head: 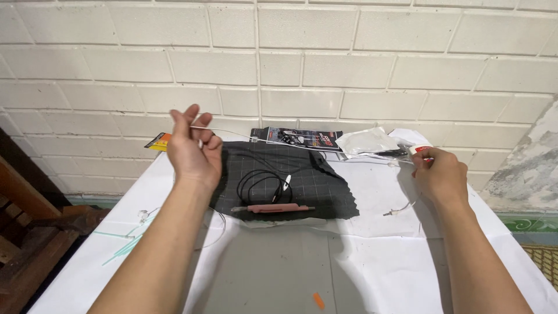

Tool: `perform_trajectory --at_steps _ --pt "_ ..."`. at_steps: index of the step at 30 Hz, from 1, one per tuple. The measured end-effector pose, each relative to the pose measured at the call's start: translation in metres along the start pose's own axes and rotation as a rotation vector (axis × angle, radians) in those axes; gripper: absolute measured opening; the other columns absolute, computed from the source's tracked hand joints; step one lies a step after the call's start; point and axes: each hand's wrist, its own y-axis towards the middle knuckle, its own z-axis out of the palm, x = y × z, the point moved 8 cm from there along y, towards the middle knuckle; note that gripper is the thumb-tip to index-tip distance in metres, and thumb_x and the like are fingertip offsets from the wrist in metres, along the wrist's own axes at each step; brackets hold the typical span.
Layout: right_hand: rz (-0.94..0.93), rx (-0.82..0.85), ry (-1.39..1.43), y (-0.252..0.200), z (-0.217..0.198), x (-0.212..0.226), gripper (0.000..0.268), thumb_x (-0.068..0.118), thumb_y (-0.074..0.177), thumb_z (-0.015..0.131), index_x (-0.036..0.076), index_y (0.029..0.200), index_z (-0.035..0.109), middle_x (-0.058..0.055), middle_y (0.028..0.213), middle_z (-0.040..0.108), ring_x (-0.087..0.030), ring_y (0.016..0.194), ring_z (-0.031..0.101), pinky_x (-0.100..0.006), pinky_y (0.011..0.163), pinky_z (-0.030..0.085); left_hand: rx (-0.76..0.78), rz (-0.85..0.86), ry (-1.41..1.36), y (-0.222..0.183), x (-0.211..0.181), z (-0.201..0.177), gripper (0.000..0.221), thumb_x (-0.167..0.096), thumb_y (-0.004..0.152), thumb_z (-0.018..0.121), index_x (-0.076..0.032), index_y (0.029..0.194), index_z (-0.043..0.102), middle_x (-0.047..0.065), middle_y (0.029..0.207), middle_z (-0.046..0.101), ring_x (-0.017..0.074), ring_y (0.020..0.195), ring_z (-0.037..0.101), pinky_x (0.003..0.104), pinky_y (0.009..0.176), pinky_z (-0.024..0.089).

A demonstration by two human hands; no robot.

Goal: Assembling an electronic device by connecting and routing thin wires on a base component

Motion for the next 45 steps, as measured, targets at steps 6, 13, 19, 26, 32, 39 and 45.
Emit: perform_trajectory --at_steps 6,13,19,26,32,39,45 --pt "-0.049 -0.227 0.263 0.018 -0.01 -0.017 0.011 0.021 0.104 0.065 0.02 0.104 0.076 -0.001 0.082 0.076 -0.015 0.074 0.068 -0.035 0.08 0.051 0.041 0.015 0.064 0.013 -0.01 0.011 0.045 -0.048 0.099 0.051 -0.006 0.103 0.067 0.009 0.081 0.064 0.0093 0.054 0.036 0.022 0.047 0.027" --pt "-0.007 -0.351 1.16 0.024 -0.015 -0.023 0.011 0.003 0.107 0.052 0.005 0.115 0.059 -0.009 0.085 0.063 -0.021 0.073 0.078 -0.029 0.072 0.073 0.609 0.545 1.224 0.038 -0.015 0.199 0.055 -0.052 0.101 0.038 -0.015 0.098 0.078 0.001 0.09 0.081 0.0133 0.093 0.078 0.036 0.094 0.052" --pt "-0.072 -0.117 1.128 0.011 0.001 0.004 0.013 -0.003 0.099 0.059 0.002 0.109 0.065 -0.014 0.102 0.071 -0.019 0.099 0.077 -0.024 0.091 0.069 0.661 0.557 1.131 0.087 0.005 0.246 0.023 -0.028 0.093 0.058 -0.02 0.08 0.075 -0.007 0.074 0.079 0.0006 0.074 0.076 0.021 0.081 0.054" --pt "-0.64 0.092 0.181 -0.011 0.05 0.057 0.029 0.006 0.091 0.066 0.014 0.117 0.078 -0.006 0.13 0.072 -0.021 0.116 0.068 -0.033 0.103 0.05 0.502 0.046 2.001 0.074 0.004 0.136 0.057 -0.043 0.11 0.049 -0.009 0.073 0.077 -0.004 0.062 0.059 0.011 0.052 0.038 0.03 0.052 0.036" --pt "-0.833 0.023 0.09 -0.052 0.049 0.086 0.021 0.014 0.094 0.069 0.012 0.111 0.08 -0.006 0.124 0.074 -0.023 0.108 0.071 -0.037 0.097 0.052 0.615 -0.156 2.492 0.06 -0.019 0.093 0.07 -0.056 0.11 0.035 -0.002 0.1 0.079 0.014 0.115 0.072 0.027 0.087 0.053 0.043 0.09 0.048" --pt "-1.283 -0.011 0.255 -0.143 0.043 0.147 0.015 0.017 0.089 0.078 0.007 0.1 0.077 -0.006 0.098 0.076 -0.024 0.093 0.069 -0.034 0.087 0.055 1.117 -0.352 2.876 -0.041 -0.053 0.045 0.038 -0.049 0.096 0.066 -0.015 0.111 0.076 0.001 0.119 0.077 0.0223 0.115 0.07 0.042 0.105 0.055" --pt "-1.29 0.08 0.3 -0.167 0.061 0.157 0.021 0.015 0.087 0.079 0.009 0.106 0.075 -0.004 0.099 0.075 -0.022 0.091 0.068 -0.031 0.085 0.055 1.393 -0.214 2.727 -0.039 -0.042 -0.05 0.049 -0.058 0.081 0.079 -0.014 0.1 0.067 0.014 0.1 0.063 0.0314 0.088 0.064 0.048 0.069 0.052"
